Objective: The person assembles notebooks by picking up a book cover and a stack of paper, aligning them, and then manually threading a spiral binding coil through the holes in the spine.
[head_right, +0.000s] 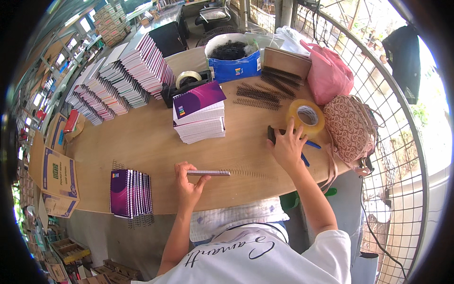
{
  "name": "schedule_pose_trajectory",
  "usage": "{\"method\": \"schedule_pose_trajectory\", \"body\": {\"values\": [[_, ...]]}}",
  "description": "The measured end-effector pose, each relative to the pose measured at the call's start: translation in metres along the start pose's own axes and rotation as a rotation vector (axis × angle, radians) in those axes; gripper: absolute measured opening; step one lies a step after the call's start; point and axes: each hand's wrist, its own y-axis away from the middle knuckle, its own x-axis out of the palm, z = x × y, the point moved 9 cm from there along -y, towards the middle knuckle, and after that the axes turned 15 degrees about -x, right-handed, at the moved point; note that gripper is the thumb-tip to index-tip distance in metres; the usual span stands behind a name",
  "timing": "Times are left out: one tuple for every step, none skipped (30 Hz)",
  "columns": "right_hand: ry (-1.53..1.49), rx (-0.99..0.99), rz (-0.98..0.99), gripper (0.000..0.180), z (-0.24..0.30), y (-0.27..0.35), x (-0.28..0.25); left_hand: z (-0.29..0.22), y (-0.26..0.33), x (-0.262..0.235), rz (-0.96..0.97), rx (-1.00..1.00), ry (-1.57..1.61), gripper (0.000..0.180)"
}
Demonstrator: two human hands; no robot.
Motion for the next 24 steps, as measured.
{"method": "schedule_pose_trajectory", "body": {"values": [[-0.015,-0.028,0.019,0.053,0.002,-0.001,-0.001,0.006,-0.002,0.003,0.002,-0.021,0.009,0.051],[-0.031,-0.057,0.037,0.052,0.003,-0.001,-0.002,0.012,-0.003,0.006,0.003,-0.041,0.017,0.053],[-0.056,-0.077,0.065,0.051,0.002,-0.002,-0.001,0.014,-0.005,0.009,0.009,-0.017,0.017,0.053],[-0.080,-0.097,0.092,0.049,0.000,-0.001,0.000,0.015,-0.008,0.011,0.015,0.007,0.017,0.053],[-0.104,-0.118,0.120,0.049,0.000,0.000,0.001,0.015,-0.009,0.012,0.021,0.030,0.016,0.053],[-0.073,-0.145,0.093,0.048,0.004,0.002,-0.005,0.014,-0.012,0.013,0.028,0.046,0.016,0.053],[-0.043,-0.172,0.071,0.047,0.008,0.008,-0.012,0.013,-0.013,0.013,0.038,0.059,0.016,0.053],[-0.013,-0.198,0.048,0.047,0.012,0.013,-0.016,0.011,-0.014,0.014,0.048,0.071,0.016,0.053],[-0.023,-0.218,0.023,0.046,0.012,0.018,-0.017,0.012,-0.014,0.016,0.055,0.063,0.022,0.053],[-0.033,-0.238,-0.002,0.045,0.012,0.023,-0.018,0.012,-0.014,0.017,0.062,0.054,0.029,0.053],[-0.044,-0.257,-0.026,0.045,0.012,0.025,-0.020,0.012,-0.013,0.018,0.069,0.045,0.036,0.052],[-0.187,-0.287,-0.112,0.042,0.013,0.023,-0.032,0.010,-0.012,0.018,0.083,0.061,0.044,0.052],[-0.331,-0.321,-0.198,0.039,0.011,0.016,-0.049,0.009,-0.011,0.018,0.090,0.076,0.051,0.052],[-0.476,-0.355,-0.283,0.037,0.009,0.008,-0.067,0.007,-0.010,0.018,0.096,0.090,0.057,0.052],[-0.801,-0.391,-0.069,0.037,0.017,-0.002,-0.063,0.005,-0.010,0.021,0.102,0.084,0.066,0.052],[-1.129,-0.411,0.158,0.037,0.036,-0.006,-0.060,0.002,-0.011,0.022,0.116,0.075,0.067,0.052],[-1.451,-0.420,0.396,0.038,0.056,-0.001,-0.056,0.001,-0.010,0.024,0.129,0.066,0.067,0.052],[-1.638,-0.503,0.451,0.041,0.070,-0.002,-0.057,0.001,-0.010,0.023,0.127,0.080,0.060,0.052],[-1.821,-0.589,0.508,0.044,0.080,-0.002,-0.053,0.002,-0.010,0.024,0.124,0.094,0.055,0.052],[-2.003,-0.676,0.566,0.048,0.090,-0.002,-0.053,0.001,-0.011,0.025,0.120,0.108,0.049,0.052],[-1.825,-0.743,0.626,0.056,0.100,0.001,-0.044,0.001,-0.011,0.025,0.113,0.106,0.051,0.052],[-1.676,-0.686,0.587,0.055,0.100,-0.003,-0.036,-0.001,-0.011,0.025,0.107,0.103,0.054,0.052],[-1.527,-0.630,0.545,0.055,0.098,-0.008,-0.030,-0.002,-0.012,0.026,0.101,0.102,0.056,0.052],[-1.380,-0.575,0.500,0.054,0.096,-0.013,-0.024,-0.001,-0.011,0.027,0.092,0.111,0.048,0.052]]}}
